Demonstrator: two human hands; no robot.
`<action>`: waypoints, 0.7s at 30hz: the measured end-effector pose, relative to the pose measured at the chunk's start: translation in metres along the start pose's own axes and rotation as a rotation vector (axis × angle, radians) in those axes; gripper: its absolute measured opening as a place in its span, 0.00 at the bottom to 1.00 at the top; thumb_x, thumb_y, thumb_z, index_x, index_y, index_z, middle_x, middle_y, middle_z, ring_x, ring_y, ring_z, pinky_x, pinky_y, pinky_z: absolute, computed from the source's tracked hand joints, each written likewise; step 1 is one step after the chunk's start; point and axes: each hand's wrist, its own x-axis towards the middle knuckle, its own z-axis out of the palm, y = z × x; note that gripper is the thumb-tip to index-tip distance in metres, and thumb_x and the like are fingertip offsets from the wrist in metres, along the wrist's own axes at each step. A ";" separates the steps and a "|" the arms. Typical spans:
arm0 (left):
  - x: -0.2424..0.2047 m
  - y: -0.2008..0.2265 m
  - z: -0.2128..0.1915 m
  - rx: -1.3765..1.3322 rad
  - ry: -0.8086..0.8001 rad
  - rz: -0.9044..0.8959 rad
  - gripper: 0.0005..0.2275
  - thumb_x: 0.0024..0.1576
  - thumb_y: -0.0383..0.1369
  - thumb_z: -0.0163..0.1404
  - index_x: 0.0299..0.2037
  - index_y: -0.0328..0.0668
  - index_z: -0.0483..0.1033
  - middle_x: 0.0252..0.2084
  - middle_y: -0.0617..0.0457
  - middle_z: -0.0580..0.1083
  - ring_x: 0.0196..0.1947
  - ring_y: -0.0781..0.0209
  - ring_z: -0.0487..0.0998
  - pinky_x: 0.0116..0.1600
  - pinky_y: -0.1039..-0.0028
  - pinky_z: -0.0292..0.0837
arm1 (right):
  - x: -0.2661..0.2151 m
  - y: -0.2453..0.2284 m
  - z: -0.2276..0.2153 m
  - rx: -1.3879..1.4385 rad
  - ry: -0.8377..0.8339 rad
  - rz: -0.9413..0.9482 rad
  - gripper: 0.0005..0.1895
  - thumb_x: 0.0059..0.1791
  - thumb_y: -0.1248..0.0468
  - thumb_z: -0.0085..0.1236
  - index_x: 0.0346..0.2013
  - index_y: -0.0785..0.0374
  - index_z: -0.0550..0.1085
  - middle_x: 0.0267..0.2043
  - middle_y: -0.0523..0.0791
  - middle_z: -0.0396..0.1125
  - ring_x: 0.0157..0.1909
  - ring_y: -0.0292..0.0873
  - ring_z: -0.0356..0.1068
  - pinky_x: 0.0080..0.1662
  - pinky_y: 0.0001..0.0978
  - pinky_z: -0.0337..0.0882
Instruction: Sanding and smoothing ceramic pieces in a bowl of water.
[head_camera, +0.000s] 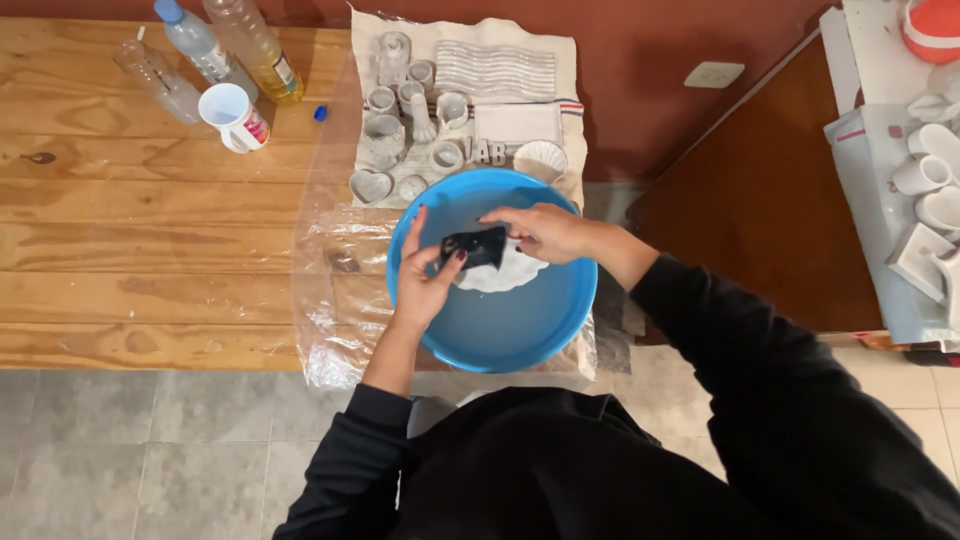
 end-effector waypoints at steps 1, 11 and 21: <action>-0.002 -0.011 0.004 0.002 -0.001 0.002 0.06 0.55 0.25 0.62 0.40 0.34 0.84 0.75 0.45 0.58 0.75 0.50 0.58 0.73 0.66 0.54 | 0.000 0.004 0.004 0.000 0.003 -0.001 0.38 0.46 0.75 0.52 0.70 0.46 0.62 0.34 0.47 0.70 0.35 0.48 0.71 0.38 0.40 0.71; -0.022 -0.029 0.041 -0.500 0.369 -0.376 0.11 0.59 0.27 0.58 0.50 0.36 0.77 0.75 0.50 0.59 0.70 0.56 0.66 0.68 0.70 0.64 | -0.005 0.038 0.046 0.549 0.291 0.065 0.36 0.48 0.73 0.59 0.70 0.54 0.62 0.39 0.43 0.75 0.40 0.31 0.70 0.44 0.28 0.75; 0.002 -0.023 0.044 -1.425 0.401 -0.933 0.20 0.66 0.44 0.33 0.62 0.44 0.66 0.61 0.47 0.71 0.61 0.43 0.71 0.65 0.45 0.63 | -0.031 -0.050 0.100 0.027 0.818 -0.075 0.16 0.46 0.72 0.63 0.49 0.63 0.79 0.49 0.50 0.76 0.46 0.50 0.78 0.49 0.35 0.78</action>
